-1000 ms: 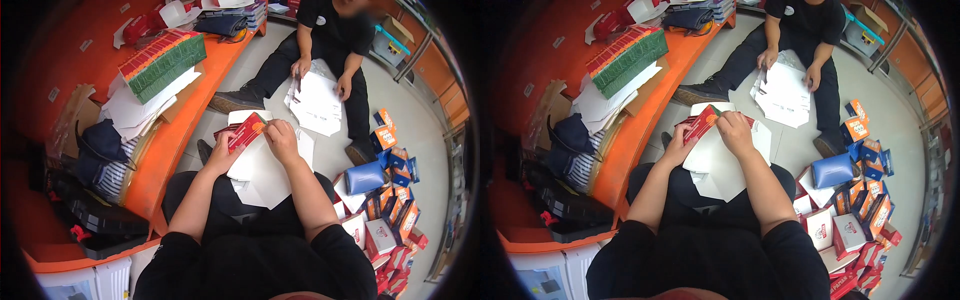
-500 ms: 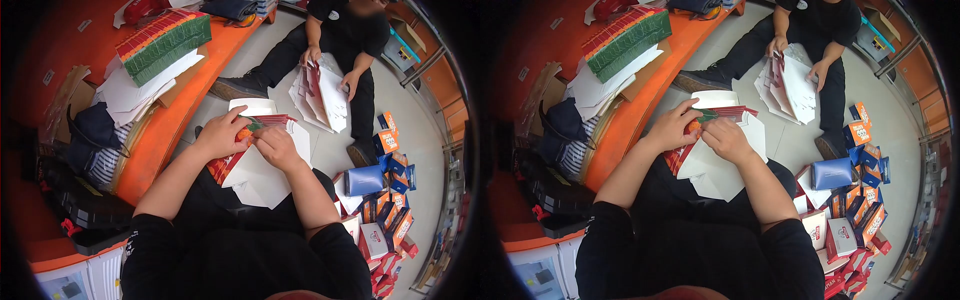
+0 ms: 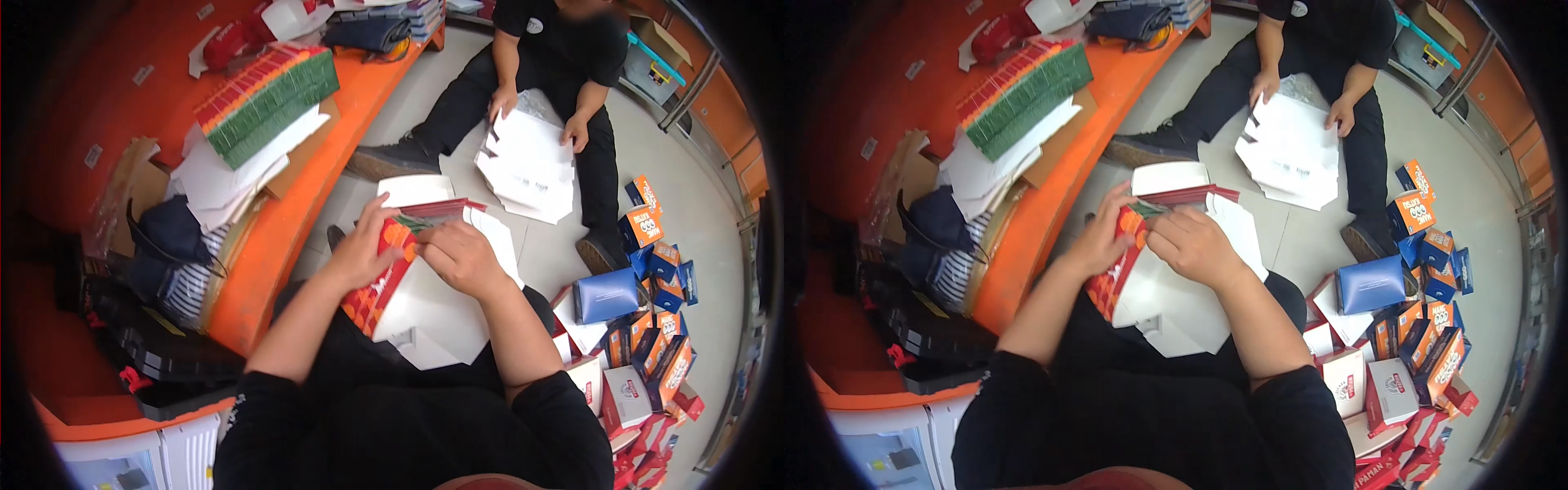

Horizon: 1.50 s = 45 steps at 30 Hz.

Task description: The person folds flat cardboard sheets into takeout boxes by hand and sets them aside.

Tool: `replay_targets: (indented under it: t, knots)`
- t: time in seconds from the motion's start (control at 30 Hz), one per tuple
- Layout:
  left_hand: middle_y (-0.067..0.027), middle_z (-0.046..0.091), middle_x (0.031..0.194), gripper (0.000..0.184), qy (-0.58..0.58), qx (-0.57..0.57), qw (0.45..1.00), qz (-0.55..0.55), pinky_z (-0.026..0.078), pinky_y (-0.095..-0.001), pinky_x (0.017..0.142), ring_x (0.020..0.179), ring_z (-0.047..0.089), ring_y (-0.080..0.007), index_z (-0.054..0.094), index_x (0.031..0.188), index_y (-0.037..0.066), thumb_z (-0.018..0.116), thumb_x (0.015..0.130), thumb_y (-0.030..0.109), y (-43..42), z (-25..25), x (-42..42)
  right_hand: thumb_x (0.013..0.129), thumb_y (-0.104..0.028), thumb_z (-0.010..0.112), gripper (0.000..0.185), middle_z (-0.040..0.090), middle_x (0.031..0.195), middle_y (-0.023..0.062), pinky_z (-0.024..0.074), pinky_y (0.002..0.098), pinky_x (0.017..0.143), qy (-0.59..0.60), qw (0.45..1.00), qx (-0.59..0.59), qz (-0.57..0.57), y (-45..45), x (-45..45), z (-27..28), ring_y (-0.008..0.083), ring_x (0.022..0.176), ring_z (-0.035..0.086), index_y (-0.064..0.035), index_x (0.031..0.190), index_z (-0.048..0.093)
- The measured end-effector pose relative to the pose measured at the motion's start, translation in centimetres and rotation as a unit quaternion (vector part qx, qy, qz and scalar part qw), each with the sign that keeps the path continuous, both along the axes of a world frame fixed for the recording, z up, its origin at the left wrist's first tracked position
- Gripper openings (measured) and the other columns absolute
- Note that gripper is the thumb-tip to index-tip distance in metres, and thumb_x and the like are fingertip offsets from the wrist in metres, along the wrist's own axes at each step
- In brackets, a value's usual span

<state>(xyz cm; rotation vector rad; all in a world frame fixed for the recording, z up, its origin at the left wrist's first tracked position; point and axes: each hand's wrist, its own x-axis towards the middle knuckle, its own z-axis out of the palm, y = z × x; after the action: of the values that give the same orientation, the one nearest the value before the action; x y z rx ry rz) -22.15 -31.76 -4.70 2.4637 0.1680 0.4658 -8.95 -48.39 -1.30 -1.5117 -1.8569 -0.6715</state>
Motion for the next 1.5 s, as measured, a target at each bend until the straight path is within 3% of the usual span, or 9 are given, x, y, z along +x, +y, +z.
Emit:
replay_targets:
  t: [0.03,0.13,0.4,0.63,0.77,1.13,1.3,1.43,1.5]
  knots:
    - [-0.018,0.017,0.141,0.07,0.036,-0.043,0.998,-0.02,0.033,-0.0417,0.102,0.128,0.028,-0.0398,0.032,0.127,0.01,0.068,0.073,0.035,-0.4,0.3,-0.3,0.066,-0.01,0.057,0.01,0.057,0.082,0.0015,0.0452,0.0276,0.071,-0.006,1.0,-0.001,-0.004,-0.2,0.1,0.3,0.0143,0.073,0.056,-0.0089,0.075,0.053]
    - [-0.0188,0.019,0.14,0.079,0.033,-0.097,0.995,0.0,0.031,-0.0403,0.103,0.128,0.028,-0.038,0.032,0.128,0.01,0.076,0.066,0.033,-1.6,1.5,-1.1,0.068,-0.01,0.056,0.007,0.057,0.082,0.0013,0.0453,0.0281,0.074,-0.024,1.0,-0.008,-0.008,-1.0,0.0,1.0,0.0138,0.073,0.056,-0.0097,0.074,0.052]
    - [-0.0133,0.05,0.113,0.065,0.041,-0.193,0.98,0.004,0.041,-0.0352,0.092,0.106,0.051,-0.0259,0.043,0.12,0.007,0.073,0.063,0.015,1.2,6.5,-4.1,0.069,-0.013,0.056,0.006,0.055,0.081,0.0007,0.0449,0.0289,0.075,-0.073,0.997,0.036,0.01,-0.5,-3.1,4.7,0.0126,0.078,0.056,-0.0112,0.072,0.051]
    - [-0.0139,0.047,0.115,0.054,-0.002,-0.092,0.993,0.07,0.044,-0.0343,0.088,0.107,0.05,-0.0214,0.041,0.121,0.006,0.063,0.072,0.006,2.6,12.9,-2.5,0.065,-0.012,0.057,0.01,0.057,0.083,0.0021,0.0466,0.0296,0.072,-0.06,0.994,0.086,-0.024,2.2,-2.7,7.7,0.0144,0.076,0.057,-0.0085,0.071,0.051]
    - [-0.0096,0.045,0.119,0.065,0.081,-0.198,0.976,-0.027,0.038,-0.0273,0.093,0.109,0.047,-0.0169,0.034,0.133,0.007,0.06,0.073,0.009,2.1,14.7,-0.8,0.067,-0.012,0.057,0.009,0.053,0.077,0.0014,0.0434,0.0291,0.069,0.02,0.991,0.128,-0.015,2.6,-1.7,7.2,0.0139,0.069,0.054,-0.0098,0.073,0.051]
    - [-0.0145,0.05,0.115,0.051,0.108,-0.029,0.993,0.032,0.043,-0.032,0.087,0.103,0.053,-0.0234,0.047,0.119,0.007,0.066,0.072,0.016,0.4,8.9,-0.4,0.068,-0.011,0.059,0.009,0.055,0.078,0.0001,0.0423,0.0289,0.071,0.052,0.998,0.024,-0.042,1.9,-1.3,2.4,0.0141,0.074,0.056,-0.0109,0.074,0.052]
    - [-0.0093,0.054,0.097,0.046,0.083,-0.178,0.979,0.051,0.046,-0.0292,0.078,0.088,0.054,-0.0163,0.046,0.117,0.007,0.065,0.077,0.017,1.5,8.5,-2.1,0.069,-0.015,0.057,0.006,0.05,0.074,-0.0019,0.0413,0.0288,0.069,0.0,0.997,0.081,-0.017,2.0,-2.0,2.5,0.0121,0.068,0.052,-0.0137,0.072,0.051]
    - [-0.0088,0.054,0.095,0.041,0.211,-0.228,0.931,0.192,0.046,-0.0272,0.063,0.08,0.053,-0.0125,0.044,0.116,0.007,0.061,0.079,0.016,1.7,9.6,-3.6,0.067,-0.016,0.058,0.009,0.055,0.08,0.0,0.0419,0.0304,0.065,0.01,0.993,0.118,0.0,0.3,-2.3,4.6,0.0162,0.073,0.055,-0.0121,0.073,0.052]
    - [-0.0069,0.053,0.093,0.039,0.117,-0.237,0.938,0.226,0.045,-0.0266,0.062,0.079,0.053,-0.0124,0.044,0.115,0.007,0.059,0.08,0.016,3.5,7.6,-5.7,0.064,-0.012,0.059,0.013,0.058,0.083,0.0021,0.0423,0.0309,0.065,0.036,0.988,0.146,-0.027,-1.5,-1.4,6.6,0.019,0.076,0.056,-0.0109,0.076,0.054]
